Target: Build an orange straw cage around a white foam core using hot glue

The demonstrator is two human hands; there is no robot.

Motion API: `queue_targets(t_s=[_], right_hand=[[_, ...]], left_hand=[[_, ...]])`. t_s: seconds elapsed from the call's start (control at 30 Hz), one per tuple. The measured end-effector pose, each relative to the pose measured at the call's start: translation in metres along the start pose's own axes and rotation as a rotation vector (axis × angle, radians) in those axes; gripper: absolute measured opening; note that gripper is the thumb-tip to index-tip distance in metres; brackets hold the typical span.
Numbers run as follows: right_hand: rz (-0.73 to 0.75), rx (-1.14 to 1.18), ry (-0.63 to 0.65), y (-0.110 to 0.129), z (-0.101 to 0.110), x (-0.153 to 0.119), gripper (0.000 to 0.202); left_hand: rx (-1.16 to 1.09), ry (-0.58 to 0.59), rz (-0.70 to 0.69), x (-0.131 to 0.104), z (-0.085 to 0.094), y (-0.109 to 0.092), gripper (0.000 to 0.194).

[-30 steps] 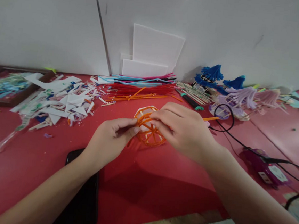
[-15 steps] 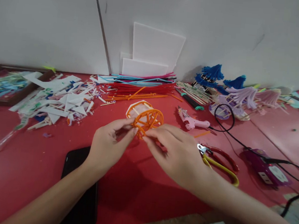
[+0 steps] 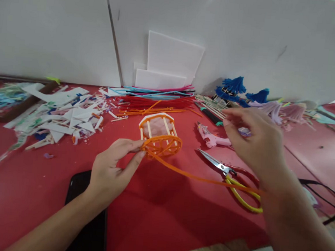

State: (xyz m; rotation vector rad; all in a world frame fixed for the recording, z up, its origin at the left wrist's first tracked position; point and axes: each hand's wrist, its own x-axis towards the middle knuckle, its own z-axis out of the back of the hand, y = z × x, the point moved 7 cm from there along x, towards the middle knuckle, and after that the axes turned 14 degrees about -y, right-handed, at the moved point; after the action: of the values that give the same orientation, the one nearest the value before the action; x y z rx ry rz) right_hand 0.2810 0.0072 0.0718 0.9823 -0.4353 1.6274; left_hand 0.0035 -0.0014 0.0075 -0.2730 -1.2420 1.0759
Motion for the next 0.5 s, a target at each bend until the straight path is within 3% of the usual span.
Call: queue_targets(t_s=[0.07, 0.13, 0.2, 0.27, 0.37, 0.43, 0.5], right_hand=[[-0.080, -0.200, 0.390, -0.048, -0.035, -0.006, 0.042], [-0.099, -0.215, 0.552, -0.076, -0.058, -0.018, 0.043], [-0.103, -0.207, 0.620, -0.090, -0.076, -0.031, 0.043], [-0.107, -0.208, 0.629, -0.096, -0.087, -0.041, 0.043], [-0.114, -0.222, 0.571, -0.099, -0.086, -0.042, 0.040], [-0.148, -0.233, 0.453, -0.098, -0.074, -0.036, 0.036], [-0.215, -0.122, 0.246, -0.090, -0.056, -0.029, 0.025]], left_hand=[[-0.011, -0.015, -0.092, -0.001, 0.001, -0.006, 0.018], [-0.003, -0.016, -0.121, -0.002, 0.000, -0.007, 0.016], [0.000, -0.004, -0.088, -0.004, -0.002, -0.004, 0.017], [-0.003, -0.012, -0.013, -0.006, -0.002, 0.003, 0.022], [-0.032, -0.067, 0.112, -0.007, 0.000, 0.012, 0.023], [-0.082, -0.069, 0.191, -0.007, -0.002, 0.015, 0.020], [-0.146, -0.042, 0.254, -0.007, -0.006, 0.016, 0.019]])
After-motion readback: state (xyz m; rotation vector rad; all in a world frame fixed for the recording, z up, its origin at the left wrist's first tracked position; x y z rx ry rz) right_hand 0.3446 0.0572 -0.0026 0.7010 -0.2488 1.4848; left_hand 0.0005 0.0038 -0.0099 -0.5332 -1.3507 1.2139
